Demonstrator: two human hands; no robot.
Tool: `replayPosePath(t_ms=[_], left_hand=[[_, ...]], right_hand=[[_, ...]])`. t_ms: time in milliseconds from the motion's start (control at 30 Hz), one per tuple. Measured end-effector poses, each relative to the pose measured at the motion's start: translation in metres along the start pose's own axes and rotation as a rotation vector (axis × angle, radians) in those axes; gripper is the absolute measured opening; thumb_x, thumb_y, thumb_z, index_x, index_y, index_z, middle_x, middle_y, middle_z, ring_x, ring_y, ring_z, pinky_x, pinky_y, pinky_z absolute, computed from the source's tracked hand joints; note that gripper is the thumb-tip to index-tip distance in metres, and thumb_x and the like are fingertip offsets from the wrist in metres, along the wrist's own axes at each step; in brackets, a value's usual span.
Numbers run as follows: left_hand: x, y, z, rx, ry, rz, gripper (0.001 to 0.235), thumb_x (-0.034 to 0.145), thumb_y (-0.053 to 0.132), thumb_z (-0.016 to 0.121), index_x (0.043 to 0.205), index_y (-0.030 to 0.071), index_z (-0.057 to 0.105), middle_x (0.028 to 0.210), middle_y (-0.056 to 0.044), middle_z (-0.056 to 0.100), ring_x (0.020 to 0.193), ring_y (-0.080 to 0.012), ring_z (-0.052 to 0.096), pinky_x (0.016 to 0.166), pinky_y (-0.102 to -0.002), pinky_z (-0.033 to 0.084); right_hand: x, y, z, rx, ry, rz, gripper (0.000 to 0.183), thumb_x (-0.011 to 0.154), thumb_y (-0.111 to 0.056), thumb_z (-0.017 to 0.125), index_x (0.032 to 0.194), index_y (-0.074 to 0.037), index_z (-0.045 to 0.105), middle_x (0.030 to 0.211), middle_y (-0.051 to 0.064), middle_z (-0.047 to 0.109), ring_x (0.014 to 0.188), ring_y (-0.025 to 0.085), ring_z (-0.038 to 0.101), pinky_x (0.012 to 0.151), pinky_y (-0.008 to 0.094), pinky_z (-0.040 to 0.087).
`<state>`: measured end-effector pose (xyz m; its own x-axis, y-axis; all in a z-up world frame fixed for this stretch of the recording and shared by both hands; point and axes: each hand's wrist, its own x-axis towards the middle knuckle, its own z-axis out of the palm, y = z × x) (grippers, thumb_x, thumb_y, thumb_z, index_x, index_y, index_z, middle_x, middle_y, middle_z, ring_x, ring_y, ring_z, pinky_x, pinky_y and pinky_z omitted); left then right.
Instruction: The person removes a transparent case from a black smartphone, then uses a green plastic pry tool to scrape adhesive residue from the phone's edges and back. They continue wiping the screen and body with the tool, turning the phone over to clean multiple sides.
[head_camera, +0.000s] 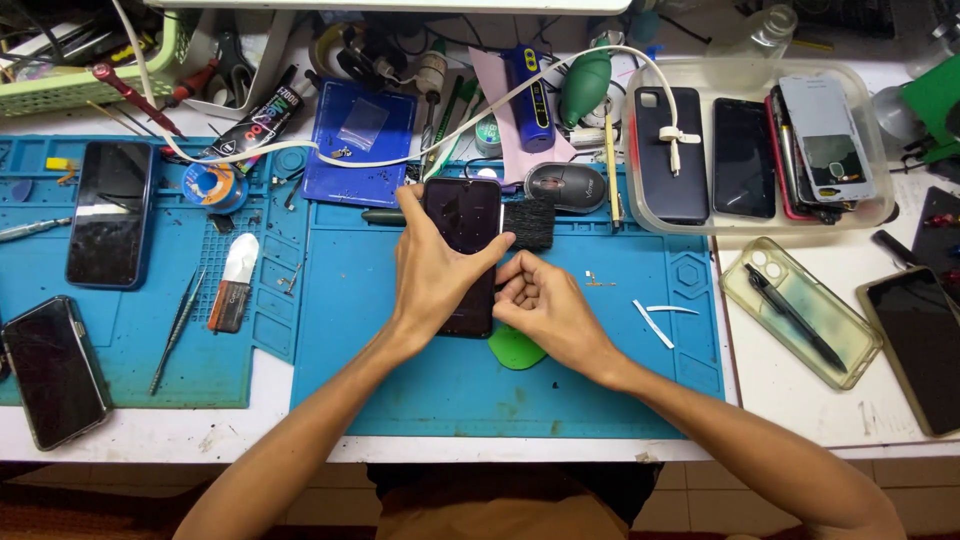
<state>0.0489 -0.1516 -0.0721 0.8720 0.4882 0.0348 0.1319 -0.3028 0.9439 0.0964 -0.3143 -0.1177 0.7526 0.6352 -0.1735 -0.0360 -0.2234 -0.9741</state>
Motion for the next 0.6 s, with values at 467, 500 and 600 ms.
replayPosePath(t_ms=[467,500,600], left_hand=[[0.0030,-0.0023,0.0075,0.095,-0.005,0.069,0.086,0.074,0.029,0.089,0.131,0.007,0.029,0.112,-0.039,0.061,0.103,-0.0621,0.063,0.077,-0.066,0.050],[0.0031,-0.0038,0.0076,0.123,0.007,0.079,0.086,0.074,0.029,0.090,0.131,0.007,0.030,0.111,-0.038,0.061,0.102,-0.0619,0.063,0.076,-0.066,0.051],[0.0025,-0.0041,0.0080,0.134,0.006,0.097,0.085,0.074,0.030,0.089,0.131,0.006,0.030,0.109,-0.038,0.061,0.101,-0.0623,0.063,0.075,-0.066,0.051]], right_hand=[[-0.0041,-0.0071,0.0051,-0.112,0.010,-0.049,0.019,0.081,-0.001,0.069,0.096,0.004,0.058,0.073,0.010,0.062,0.065,0.010,0.058,0.054,0.024,0.053],[-0.0036,-0.0083,0.0048,-0.133,0.002,-0.059,0.018,0.082,-0.001,0.069,0.095,0.003,0.058,0.073,0.010,0.062,0.064,0.011,0.058,0.053,0.026,0.053],[-0.0010,-0.0065,0.0027,-0.166,-0.022,-0.068,0.016,0.080,-0.001,0.067,0.093,0.001,0.058,0.071,0.009,0.063,0.062,0.012,0.059,0.051,0.027,0.053]])
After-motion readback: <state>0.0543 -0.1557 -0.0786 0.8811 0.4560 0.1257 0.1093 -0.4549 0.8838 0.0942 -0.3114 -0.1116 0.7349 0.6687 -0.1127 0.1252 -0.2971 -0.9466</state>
